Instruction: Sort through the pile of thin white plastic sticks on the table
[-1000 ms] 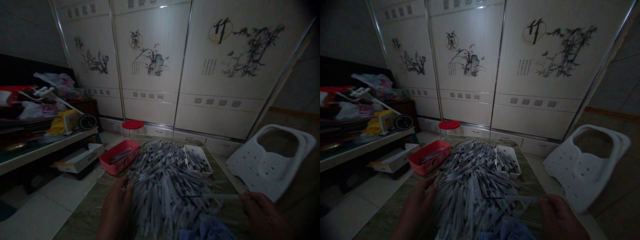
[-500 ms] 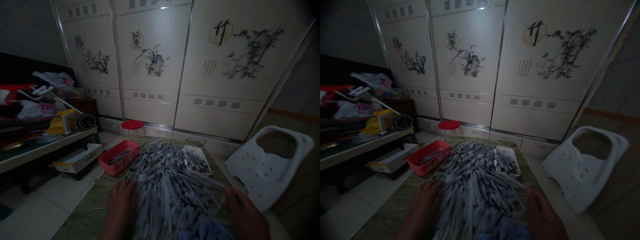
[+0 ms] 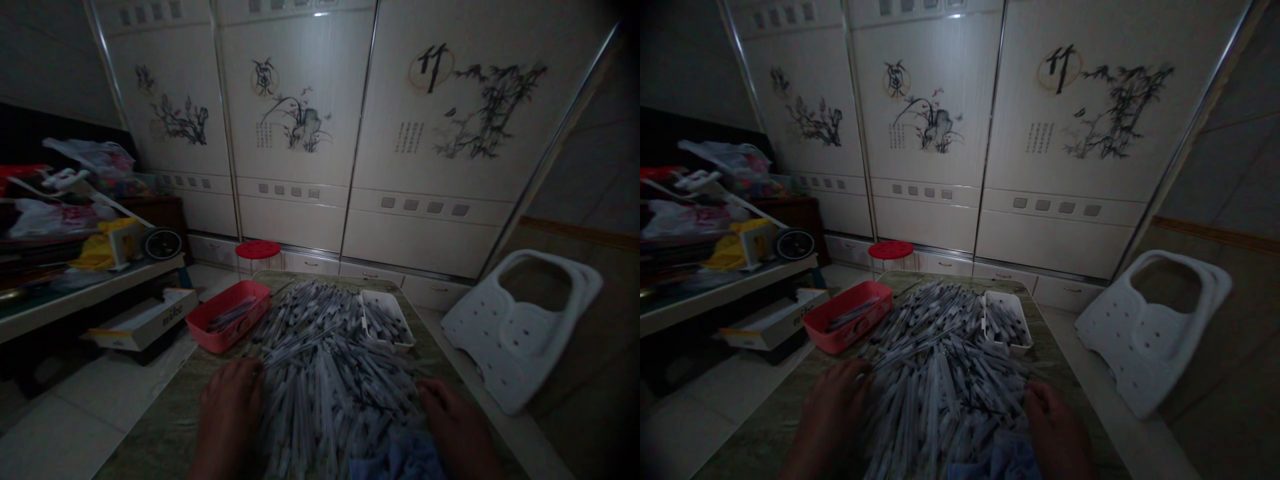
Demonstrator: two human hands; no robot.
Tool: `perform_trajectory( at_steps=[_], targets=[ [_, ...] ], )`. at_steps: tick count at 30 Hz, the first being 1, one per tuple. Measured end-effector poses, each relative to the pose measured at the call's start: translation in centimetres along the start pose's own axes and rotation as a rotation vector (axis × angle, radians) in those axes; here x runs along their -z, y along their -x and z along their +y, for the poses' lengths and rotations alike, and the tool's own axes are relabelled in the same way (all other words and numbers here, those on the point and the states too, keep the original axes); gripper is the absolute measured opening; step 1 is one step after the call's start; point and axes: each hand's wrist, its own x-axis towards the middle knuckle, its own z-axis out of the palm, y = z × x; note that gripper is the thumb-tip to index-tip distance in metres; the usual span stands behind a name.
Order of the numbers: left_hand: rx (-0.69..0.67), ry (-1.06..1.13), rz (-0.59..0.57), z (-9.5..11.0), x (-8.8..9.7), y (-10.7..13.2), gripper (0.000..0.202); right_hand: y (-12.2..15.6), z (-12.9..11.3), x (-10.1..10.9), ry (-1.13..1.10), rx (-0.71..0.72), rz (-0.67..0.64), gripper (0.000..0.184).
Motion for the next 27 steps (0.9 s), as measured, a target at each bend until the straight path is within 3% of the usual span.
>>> perform_trajectory(
  at_steps=[5, 8, 12, 16, 21, 27],
  targets=[
    [-0.125, 0.339, -0.108, 2.5, 0.3, 1.1, 0.024, 1.4, -2.7, -0.8, -0.175, 0.017, -0.074, 0.043],
    [-0.223, 0.372, -0.164, 4.9, 0.8, 2.0, 0.021, 2.7, -4.6, -1.8, -0.353, -0.013, -0.209, 0.052],
    [-0.298, 0.392, -0.225, 7.0, 1.4, 2.9, 0.02, 3.8, -5.7, -3.6, -0.534, -0.044, -0.275, 0.061],
    [-0.333, 0.497, -0.261, 7.2, 0.7, 3.3, 0.019, 3.9, -5.4, -4.4, -0.606, -0.064, -0.315, 0.057],
    [-0.193, 0.621, -0.267, 6.8, 0.0, 3.5, 0.022, 3.3, -4.2, -4.7, -0.724, -0.118, -0.231, 0.066],
    [-0.325, 0.592, -0.397, 7.9, 0.6, 3.2, 0.028, 4.2, -5.1, -5.4, -1.037, -0.267, -0.255, 0.057]
  ],
)
